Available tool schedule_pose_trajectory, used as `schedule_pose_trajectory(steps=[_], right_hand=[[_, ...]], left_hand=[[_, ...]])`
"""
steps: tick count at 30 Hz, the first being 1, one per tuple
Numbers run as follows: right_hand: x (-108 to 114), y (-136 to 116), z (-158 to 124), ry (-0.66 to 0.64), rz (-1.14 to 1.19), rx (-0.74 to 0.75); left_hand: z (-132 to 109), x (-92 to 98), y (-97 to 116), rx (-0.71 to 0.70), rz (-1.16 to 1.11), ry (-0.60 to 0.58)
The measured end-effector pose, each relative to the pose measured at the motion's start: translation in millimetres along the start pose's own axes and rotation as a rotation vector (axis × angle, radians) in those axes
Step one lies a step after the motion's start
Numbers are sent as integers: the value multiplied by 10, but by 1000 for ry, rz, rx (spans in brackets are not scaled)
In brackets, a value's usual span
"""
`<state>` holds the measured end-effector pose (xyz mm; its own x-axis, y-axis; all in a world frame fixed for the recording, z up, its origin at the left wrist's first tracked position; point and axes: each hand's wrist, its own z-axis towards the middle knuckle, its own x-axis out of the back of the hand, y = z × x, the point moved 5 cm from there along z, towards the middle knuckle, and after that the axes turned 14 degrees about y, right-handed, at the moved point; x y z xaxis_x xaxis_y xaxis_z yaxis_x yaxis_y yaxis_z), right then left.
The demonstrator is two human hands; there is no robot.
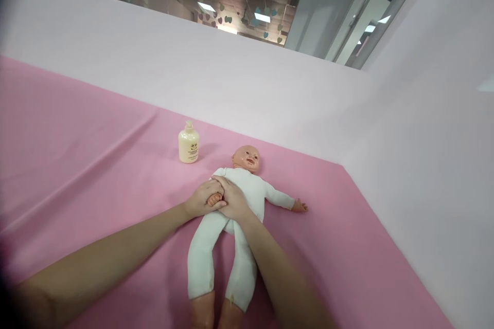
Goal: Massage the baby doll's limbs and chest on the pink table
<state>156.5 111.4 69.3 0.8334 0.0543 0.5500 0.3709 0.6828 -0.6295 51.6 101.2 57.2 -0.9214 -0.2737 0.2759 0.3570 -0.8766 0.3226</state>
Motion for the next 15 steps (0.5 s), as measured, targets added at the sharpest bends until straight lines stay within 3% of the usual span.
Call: schedule_pose_trajectory(steps=[8,15], right_hand=[[-6,38,3,0,89,97],[-24,96,3,35,79,85]], left_hand=[[24,17,157,-263,82,38],[38,-2,232,-309,134,16]])
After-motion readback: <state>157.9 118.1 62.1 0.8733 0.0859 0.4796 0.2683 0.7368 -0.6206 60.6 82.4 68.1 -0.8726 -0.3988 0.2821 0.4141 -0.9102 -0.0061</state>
